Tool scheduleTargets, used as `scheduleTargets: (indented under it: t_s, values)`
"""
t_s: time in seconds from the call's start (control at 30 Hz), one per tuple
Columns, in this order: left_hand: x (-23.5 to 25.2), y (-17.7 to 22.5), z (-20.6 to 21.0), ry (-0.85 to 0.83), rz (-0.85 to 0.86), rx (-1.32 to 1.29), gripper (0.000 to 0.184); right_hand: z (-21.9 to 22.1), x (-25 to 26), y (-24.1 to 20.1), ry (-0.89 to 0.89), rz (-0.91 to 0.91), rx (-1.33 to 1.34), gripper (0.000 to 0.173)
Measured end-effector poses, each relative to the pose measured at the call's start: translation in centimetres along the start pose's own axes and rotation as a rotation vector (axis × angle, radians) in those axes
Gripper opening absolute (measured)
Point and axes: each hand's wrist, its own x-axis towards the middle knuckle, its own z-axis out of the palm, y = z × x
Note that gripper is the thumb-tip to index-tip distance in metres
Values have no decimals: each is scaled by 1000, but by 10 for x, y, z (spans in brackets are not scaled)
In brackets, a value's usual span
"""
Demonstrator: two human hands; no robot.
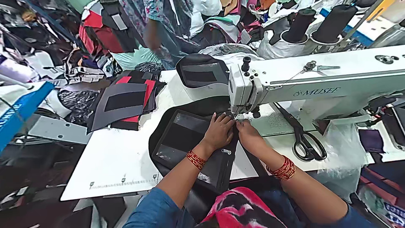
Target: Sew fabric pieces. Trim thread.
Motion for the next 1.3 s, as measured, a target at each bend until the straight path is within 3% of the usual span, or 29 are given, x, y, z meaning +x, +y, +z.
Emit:
scheduleTargets:
  t_s: [0.13,0.3,0.4,0.77,1.2,1.3]
  values:
    - [1,-2,1,28,-2,-18,36,0,1,10,61,-22,130,44]
    - [-5,-6,6,162,24,-98,31,18,-14,24,311,-34,400,37]
    - [-6,-6,8,176,85,-90,29,26,-15,29,373,-55,485,33]
    - [-4,-4,9,170,213,-43,32,24,-15,33,322,-140,493,34]
    - [-9,5,11,202,109,-156,26,16,-18,20,180,-93,373,39]
    - [-9,8,10,179,95,-118,32,16,-17,17,162,-90,319,36]
